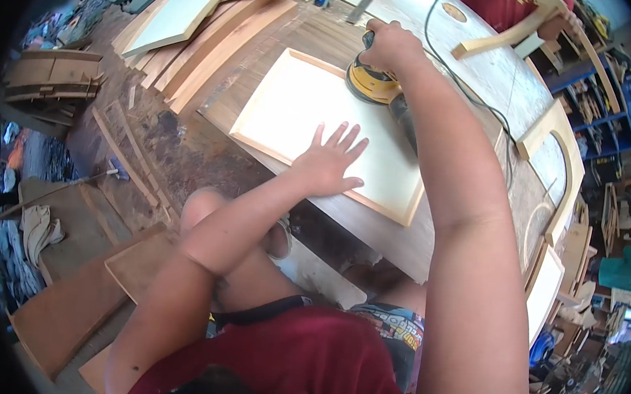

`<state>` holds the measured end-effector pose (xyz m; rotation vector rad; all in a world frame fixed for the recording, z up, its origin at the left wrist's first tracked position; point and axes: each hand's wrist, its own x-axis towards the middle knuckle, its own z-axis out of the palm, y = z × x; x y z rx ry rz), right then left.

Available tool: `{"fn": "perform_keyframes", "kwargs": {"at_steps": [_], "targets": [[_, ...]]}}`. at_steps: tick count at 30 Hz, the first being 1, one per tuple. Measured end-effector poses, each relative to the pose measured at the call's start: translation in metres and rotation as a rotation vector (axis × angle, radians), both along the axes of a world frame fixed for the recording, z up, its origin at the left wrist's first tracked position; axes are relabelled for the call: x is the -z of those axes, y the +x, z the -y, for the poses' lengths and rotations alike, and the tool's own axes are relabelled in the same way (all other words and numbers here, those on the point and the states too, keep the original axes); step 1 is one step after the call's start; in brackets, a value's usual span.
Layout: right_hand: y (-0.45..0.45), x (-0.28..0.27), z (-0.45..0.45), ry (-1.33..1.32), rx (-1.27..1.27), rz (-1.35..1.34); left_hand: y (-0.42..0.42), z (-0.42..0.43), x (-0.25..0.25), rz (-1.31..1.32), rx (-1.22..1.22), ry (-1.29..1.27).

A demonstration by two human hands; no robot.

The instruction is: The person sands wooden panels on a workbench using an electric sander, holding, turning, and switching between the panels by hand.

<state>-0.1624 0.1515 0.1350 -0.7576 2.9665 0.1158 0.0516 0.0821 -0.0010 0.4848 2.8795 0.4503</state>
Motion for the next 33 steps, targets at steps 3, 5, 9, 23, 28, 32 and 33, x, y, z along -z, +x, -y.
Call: {"fn": "perform_keyframes", "kwargs": {"at_steps": [3, 5, 9, 23, 28, 32, 33], "targets": [[-0.002, 0.000, 0.036, 0.011, -0.025, 0.011, 0.002, 0.000, 0.000, -0.015, -0.012, 0.015], [-0.003, 0.002, 0.058, 0.004, -0.043, 0.003, 0.004, 0.001, -0.002, -0.013, 0.004, 0.002], [-0.004, -0.001, 0.100, 0.016, -0.075, 0.032, 0.003, 0.003, -0.011, 0.035, 0.036, -0.036], [-0.006, 0.002, 0.170, 0.006, -0.118, 0.065, -0.001, 0.002, -0.003, 0.007, 0.047, 0.017], [-0.010, 0.002, 0.144, 0.021, -0.064, 0.046, 0.001, 0.001, -0.009, 0.037, 0.042, 0.002], [-0.015, 0.002, 0.119, 0.046, -0.025, 0.041, 0.002, -0.001, -0.013, 0.068, 0.053, -0.023], [-0.017, 0.001, 0.111, 0.045, -0.018, 0.040, 0.003, -0.002, -0.009, 0.049, 0.048, -0.001]]}}
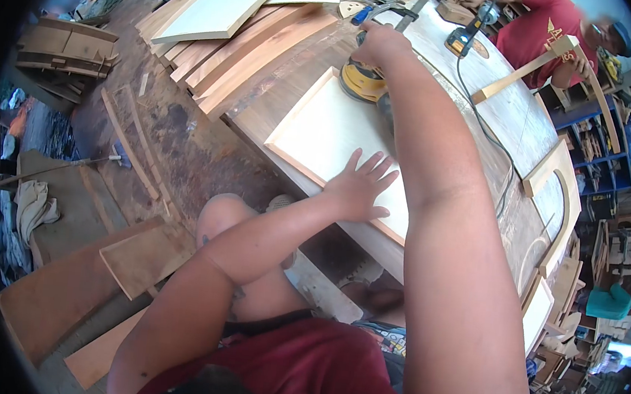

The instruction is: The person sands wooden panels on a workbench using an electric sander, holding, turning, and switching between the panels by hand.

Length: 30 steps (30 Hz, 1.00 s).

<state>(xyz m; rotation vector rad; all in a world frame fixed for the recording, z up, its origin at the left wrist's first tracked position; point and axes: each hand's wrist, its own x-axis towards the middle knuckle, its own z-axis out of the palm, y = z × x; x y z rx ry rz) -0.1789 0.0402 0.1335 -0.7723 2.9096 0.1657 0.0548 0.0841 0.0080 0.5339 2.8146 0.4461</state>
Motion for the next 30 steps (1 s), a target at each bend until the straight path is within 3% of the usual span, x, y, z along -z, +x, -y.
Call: {"fn": "perform_keyframes", "kwargs": {"at_steps": [15, 30], "targets": [[0.031, -0.001, -0.185, -0.030, 0.074, -0.037, 0.000, -0.010, 0.006, -0.039, -0.035, -0.020], [0.043, -0.007, -0.311, -0.041, 0.393, 0.029, 0.000, -0.013, 0.004, -0.063, -0.059, -0.057]]}}
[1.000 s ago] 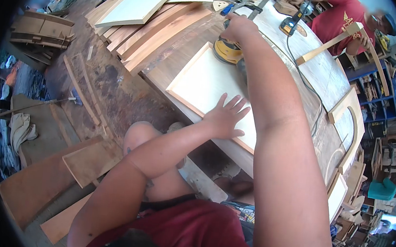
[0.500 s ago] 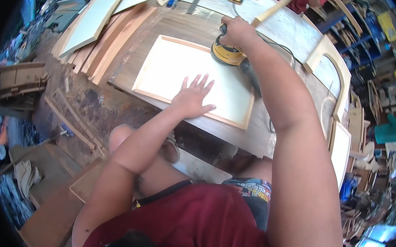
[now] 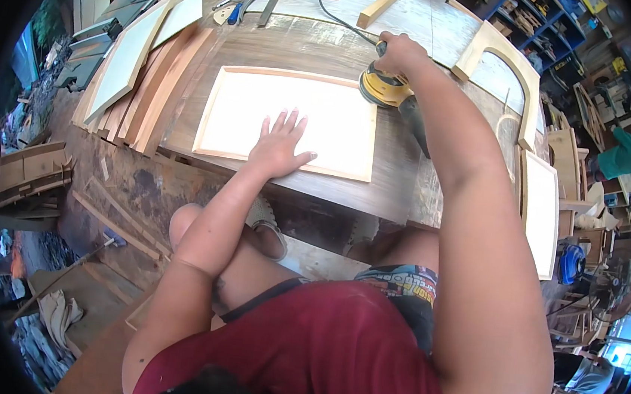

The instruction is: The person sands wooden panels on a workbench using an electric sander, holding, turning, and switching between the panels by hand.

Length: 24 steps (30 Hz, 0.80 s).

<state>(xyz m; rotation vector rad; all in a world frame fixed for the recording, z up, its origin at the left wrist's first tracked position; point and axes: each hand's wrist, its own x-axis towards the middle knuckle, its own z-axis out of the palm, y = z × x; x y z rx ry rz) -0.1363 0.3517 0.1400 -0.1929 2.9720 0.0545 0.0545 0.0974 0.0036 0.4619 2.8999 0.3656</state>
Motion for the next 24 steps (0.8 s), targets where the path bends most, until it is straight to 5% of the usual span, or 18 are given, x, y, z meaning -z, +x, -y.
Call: {"fn": "perform_keyframes", "kwargs": {"at_steps": [24], "targets": [[0.210, 0.004, -0.026, -0.171, -0.175, -0.076, -0.004, -0.007, 0.008, -0.038, -0.035, -0.078]]}}
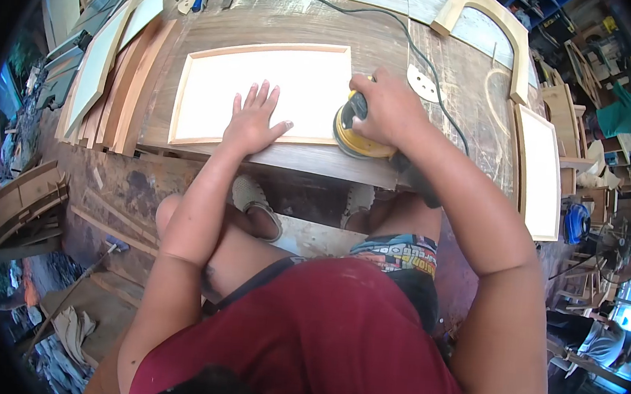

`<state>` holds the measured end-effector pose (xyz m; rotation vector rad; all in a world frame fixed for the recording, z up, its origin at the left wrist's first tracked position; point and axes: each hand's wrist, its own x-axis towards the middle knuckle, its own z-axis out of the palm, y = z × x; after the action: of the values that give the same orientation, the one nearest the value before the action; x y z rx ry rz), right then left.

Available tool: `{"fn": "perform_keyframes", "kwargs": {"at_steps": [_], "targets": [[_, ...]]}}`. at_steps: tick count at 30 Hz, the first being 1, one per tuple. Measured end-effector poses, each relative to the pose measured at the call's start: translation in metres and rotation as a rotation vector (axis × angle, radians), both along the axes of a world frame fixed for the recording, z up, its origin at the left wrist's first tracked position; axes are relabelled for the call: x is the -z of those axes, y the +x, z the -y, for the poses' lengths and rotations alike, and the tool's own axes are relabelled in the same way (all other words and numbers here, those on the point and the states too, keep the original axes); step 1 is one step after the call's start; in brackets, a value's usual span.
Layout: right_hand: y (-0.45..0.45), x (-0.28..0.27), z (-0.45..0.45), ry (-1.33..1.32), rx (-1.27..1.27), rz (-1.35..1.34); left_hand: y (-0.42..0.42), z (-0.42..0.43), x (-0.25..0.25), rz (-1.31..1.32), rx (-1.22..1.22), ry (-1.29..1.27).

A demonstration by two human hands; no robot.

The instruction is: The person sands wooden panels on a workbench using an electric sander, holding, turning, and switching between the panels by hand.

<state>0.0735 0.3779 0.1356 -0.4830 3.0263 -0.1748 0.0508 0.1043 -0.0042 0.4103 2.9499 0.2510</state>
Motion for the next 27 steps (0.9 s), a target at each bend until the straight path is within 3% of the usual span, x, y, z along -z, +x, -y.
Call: {"fn": "perform_keyframes", "kwargs": {"at_steps": [7, 14, 27], "targets": [[0.002, -0.003, 0.012, 0.003, -0.007, 0.027, 0.000, 0.001, 0.001, -0.002, 0.001, 0.011], [-0.091, -0.004, 0.016, 0.002, 0.136, 0.022, 0.002, 0.001, -0.003, 0.025, 0.006, 0.028], [-0.230, 0.005, 0.065, 0.146, 0.029, -0.007, 0.000, 0.006, -0.001, 0.011, 0.085, 0.091]]}}
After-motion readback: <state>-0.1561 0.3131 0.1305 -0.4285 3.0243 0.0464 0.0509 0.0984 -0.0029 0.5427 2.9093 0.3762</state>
